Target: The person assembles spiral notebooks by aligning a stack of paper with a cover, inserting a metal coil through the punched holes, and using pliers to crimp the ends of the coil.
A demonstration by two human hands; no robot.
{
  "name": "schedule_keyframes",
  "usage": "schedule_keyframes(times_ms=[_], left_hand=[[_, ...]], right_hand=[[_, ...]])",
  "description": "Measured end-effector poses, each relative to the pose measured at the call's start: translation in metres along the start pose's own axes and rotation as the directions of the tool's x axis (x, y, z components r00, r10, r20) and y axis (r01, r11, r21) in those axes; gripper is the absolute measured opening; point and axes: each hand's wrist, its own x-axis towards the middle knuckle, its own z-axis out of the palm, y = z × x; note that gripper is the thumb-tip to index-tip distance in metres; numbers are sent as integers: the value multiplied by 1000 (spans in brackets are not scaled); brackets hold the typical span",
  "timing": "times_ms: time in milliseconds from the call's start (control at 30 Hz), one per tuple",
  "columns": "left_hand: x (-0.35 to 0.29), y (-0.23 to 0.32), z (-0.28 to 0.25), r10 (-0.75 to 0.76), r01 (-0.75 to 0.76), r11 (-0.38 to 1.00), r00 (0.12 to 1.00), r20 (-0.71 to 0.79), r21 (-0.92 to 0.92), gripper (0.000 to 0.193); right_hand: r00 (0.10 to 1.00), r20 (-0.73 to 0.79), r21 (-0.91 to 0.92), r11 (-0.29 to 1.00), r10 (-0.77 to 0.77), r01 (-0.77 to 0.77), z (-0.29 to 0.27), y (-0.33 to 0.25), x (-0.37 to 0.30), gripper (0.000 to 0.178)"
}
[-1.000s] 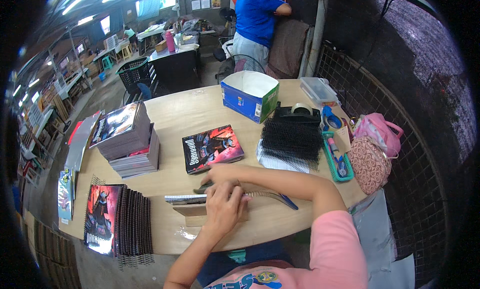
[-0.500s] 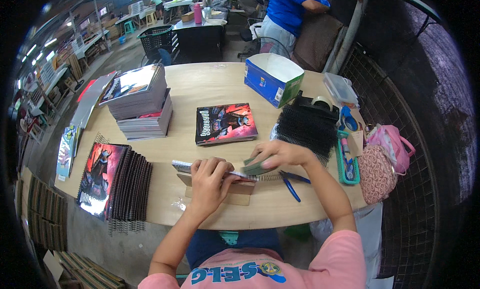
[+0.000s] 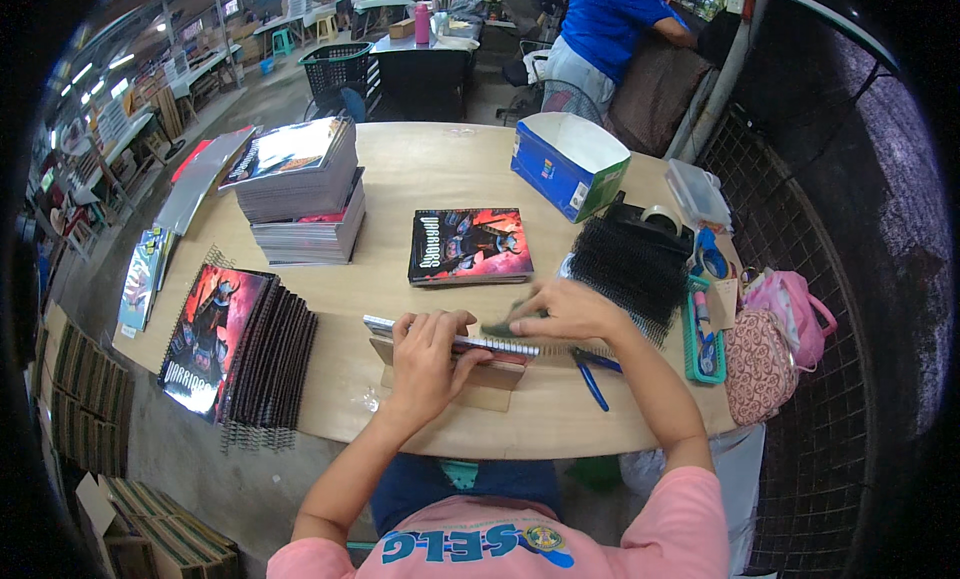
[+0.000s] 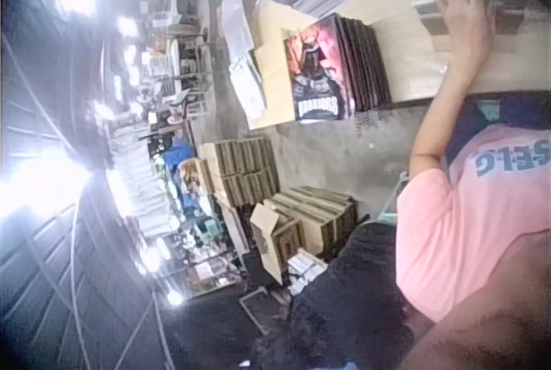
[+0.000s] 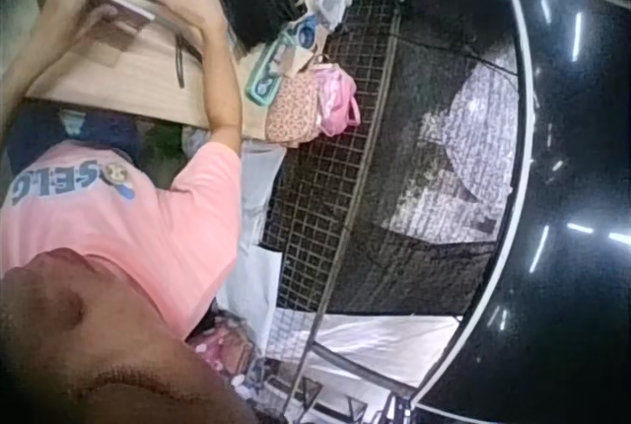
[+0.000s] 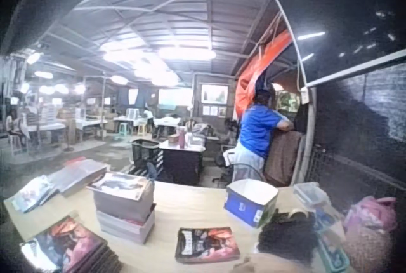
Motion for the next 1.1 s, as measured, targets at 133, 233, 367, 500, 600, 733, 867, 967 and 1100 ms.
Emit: schedule_keyframes(times_ms=[133, 233, 367, 500, 600, 733, 867, 967, 1100], left_hand=[[1, -3, -4, -14, 14, 1000, 1000, -12, -11, 43], [-2, -7, -9, -41, 44, 998, 998, -51, 51, 44], [-4, -13, -21, -111, 135, 974, 985, -133, 181, 43], [-8, -25, -27, -176, 185, 982, 967, -183, 32, 37], [-8, -27, -27, -226, 221, 974, 961, -159, -47, 35], [-9, -30, -34, -249, 243, 968, 956, -157, -58, 35], [-13, -33, -33, -255, 243, 966, 953, -165, -90, 35], [-15, -37, -40, -281, 269, 958, 947, -153, -97, 34], [-13, -40, -41, -312, 291, 945, 940, -139, -153, 31]], right_hand=[[980, -55, 561, 806, -192, 189, 6, 8, 6, 48], [997, -13, -131, 988, 76, -77, 9, -4, 15, 50], [998, -52, 59, 998, -31, 34, 8, 9, 20, 45], [996, -86, 111, 994, 27, -17, 14, 24, 28, 49], [977, -61, 645, 738, -206, 196, 17, 27, 29, 65], [996, -63, 21, 998, 55, -54, 24, -1, 47, 62], [996, 51, -91, 993, -67, 71, 23, -1, 57, 58], [993, -112, 84, 996, 37, -27, 25, -2, 59, 61], [999, 26, 65, 997, -47, 45, 27, 7, 69, 69]])
